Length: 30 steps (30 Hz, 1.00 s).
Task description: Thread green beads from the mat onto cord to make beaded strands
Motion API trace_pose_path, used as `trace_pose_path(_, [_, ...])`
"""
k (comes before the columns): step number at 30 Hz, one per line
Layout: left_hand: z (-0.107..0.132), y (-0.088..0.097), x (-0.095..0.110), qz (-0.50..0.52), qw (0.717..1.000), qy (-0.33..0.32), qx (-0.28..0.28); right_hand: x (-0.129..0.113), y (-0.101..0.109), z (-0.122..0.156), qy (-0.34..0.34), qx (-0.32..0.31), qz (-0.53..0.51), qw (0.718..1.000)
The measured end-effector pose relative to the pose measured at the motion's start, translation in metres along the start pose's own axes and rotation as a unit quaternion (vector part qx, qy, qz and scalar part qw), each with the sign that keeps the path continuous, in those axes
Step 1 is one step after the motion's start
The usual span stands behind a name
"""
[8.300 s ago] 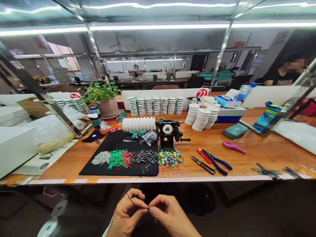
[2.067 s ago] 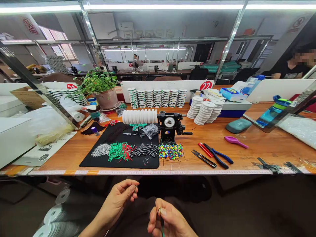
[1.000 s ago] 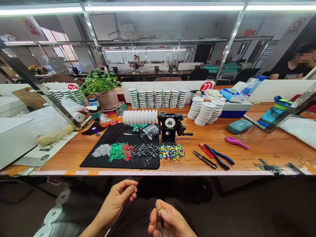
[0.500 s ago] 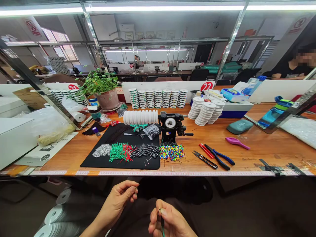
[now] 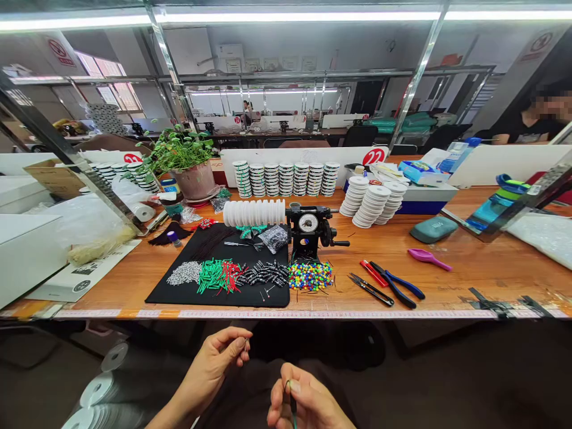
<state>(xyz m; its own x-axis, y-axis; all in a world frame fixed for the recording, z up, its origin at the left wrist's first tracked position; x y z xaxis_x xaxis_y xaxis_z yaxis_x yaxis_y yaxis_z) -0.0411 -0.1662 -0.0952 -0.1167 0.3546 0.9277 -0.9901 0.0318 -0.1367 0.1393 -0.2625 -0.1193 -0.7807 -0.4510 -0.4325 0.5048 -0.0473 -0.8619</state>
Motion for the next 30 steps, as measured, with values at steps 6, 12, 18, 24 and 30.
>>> trace_pose_path(6, [0.0006, 0.0010, -0.0007, 0.001, 1.000, 0.002, 0.001, -0.0033, -0.0035, 0.0010, -0.006, 0.020, 0.007, 1.000])
trace_pose_path(12, [0.0013, 0.0010, 0.0004, 0.008, 1.000, 0.000, 0.000, -0.0068, -0.0087, 0.0045, -0.008, 0.028, 0.008, 1.000])
trace_pose_path(18, [-0.0006, 0.0008, -0.0007, 0.006, 1.000, -0.001, 0.001, -0.0066, -0.0086, 0.0041, -0.008, 0.034, 0.000, 0.999])
trace_pose_path(24, [0.0010, 0.0009, -0.0001, 0.000, 1.000, 0.001, 0.006, -0.0048, -0.0075, 0.0022, -0.007, 0.018, -0.005, 1.000])
trace_pose_path(30, [0.0017, 0.0000, 0.0006, -0.001, 1.000, -0.001, 0.004, -0.0062, -0.0094, 0.0034, -0.012, 0.052, -0.001, 0.999])
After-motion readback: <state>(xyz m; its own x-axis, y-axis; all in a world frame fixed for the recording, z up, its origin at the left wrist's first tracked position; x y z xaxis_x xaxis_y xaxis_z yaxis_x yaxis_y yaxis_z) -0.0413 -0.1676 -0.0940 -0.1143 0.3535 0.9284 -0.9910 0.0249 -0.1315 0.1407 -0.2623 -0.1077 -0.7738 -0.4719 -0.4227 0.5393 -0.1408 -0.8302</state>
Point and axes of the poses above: each hand's wrist, its own z-axis away from the middle knuckle, its own y-axis out of the back of the hand, x = y × z, the point moved 2 cm from there along -z, towards the middle knuckle, and after that the axes turned 15 degrees about x, right-handed, at the moved point
